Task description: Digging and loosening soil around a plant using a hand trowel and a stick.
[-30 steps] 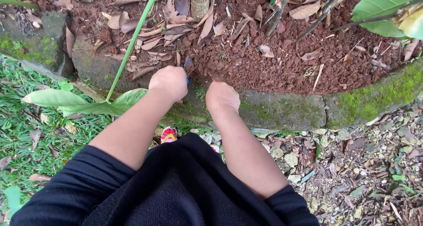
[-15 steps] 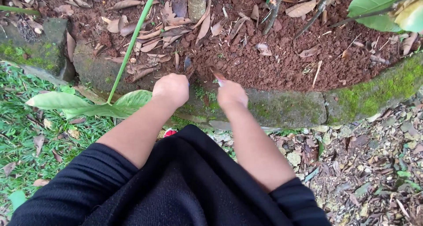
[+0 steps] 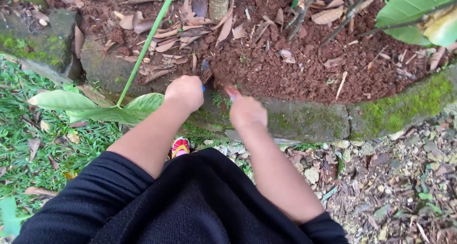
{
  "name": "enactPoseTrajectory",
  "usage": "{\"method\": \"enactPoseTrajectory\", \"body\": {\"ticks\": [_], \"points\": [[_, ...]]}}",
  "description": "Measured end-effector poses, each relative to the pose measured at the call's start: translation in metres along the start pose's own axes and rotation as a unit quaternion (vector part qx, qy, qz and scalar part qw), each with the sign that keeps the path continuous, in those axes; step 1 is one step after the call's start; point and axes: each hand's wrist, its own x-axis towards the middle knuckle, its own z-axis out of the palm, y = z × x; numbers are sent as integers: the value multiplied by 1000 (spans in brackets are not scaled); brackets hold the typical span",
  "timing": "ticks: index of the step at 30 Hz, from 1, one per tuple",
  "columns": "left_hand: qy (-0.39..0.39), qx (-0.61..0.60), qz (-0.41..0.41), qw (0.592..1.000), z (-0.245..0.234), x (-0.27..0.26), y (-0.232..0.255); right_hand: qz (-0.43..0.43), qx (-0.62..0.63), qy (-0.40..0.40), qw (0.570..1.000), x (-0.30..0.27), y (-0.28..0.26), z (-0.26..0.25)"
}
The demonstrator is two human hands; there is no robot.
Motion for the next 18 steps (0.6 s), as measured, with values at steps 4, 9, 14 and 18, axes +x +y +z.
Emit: {"method": "enactPoseTrajectory", "body": {"ticks": [4, 9, 14, 18], "points": [[13, 2, 1, 1000, -6, 2, 0, -29, -24, -10, 999, 65, -15, 33], [-2, -13, -7, 1000, 2, 8, -1, 61, 37, -43, 997, 70, -59, -9], [24, -79, -22, 996, 34, 22, -18, 3, -102, -17, 995, 81, -85, -35], [78, -225, -71, 969, 13, -25, -27, -103, -298, 12, 949, 58, -81, -47]]}}
